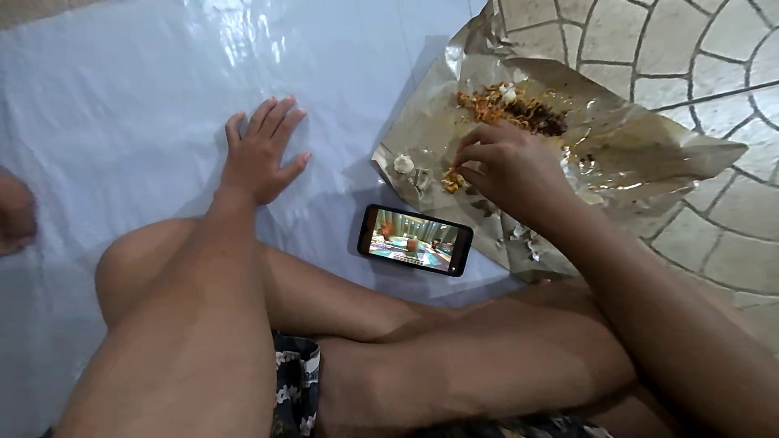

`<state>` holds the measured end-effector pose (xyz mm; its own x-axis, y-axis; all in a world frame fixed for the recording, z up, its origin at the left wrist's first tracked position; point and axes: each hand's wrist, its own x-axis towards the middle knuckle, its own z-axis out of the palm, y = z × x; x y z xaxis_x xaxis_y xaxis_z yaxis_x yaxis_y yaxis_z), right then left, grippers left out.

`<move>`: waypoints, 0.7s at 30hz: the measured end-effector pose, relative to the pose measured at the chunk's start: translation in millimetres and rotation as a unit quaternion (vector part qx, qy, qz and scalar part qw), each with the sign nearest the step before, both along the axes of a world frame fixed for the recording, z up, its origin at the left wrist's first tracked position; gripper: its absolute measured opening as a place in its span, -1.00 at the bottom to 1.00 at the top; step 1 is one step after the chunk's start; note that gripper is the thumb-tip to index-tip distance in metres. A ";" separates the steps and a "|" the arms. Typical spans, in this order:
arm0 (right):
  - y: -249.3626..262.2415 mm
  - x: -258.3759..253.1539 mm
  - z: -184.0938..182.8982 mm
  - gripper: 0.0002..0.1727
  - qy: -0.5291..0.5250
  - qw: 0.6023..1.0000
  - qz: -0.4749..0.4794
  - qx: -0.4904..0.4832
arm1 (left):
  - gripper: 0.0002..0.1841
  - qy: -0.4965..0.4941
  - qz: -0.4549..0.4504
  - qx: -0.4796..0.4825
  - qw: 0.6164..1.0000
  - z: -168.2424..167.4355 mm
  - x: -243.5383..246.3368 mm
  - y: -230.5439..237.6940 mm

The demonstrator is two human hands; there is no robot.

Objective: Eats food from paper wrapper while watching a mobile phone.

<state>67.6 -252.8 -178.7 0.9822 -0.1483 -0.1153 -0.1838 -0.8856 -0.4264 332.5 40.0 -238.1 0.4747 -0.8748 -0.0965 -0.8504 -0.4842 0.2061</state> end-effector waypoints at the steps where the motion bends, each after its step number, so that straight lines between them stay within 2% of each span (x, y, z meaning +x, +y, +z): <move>1: -0.6 -4.4 0.1 -0.90 0.001 1.000 0.013 -0.003 | -0.20 -0.003 0.002 -0.009 1.000 -3.9 -4.4 -1.6; 4: -6.6 -7.7 -5.1 -0.92 0.012 0.999 0.034 0.008 | -0.24 -0.036 0.024 -0.052 0.998 -7.6 -10.3 -3.0; 9: -1.2 0.4 -15.8 -0.91 0.002 0.997 0.009 0.073 | -0.32 -0.010 0.021 -0.002 1.000 0.7 -5.4 -0.4; 21: 0.4 3.5 -2.9 -0.88 0.064 0.989 -0.073 0.107 | -0.24 -0.006 0.003 0.003 1.000 -0.9 -3.2 1.4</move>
<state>71.1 -252.4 -181.6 0.9271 -0.2468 -0.2821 -0.3685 -0.7375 -0.5660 329.3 41.4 -239.0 0.4807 -0.8716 -0.0960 -0.8503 -0.4900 0.1920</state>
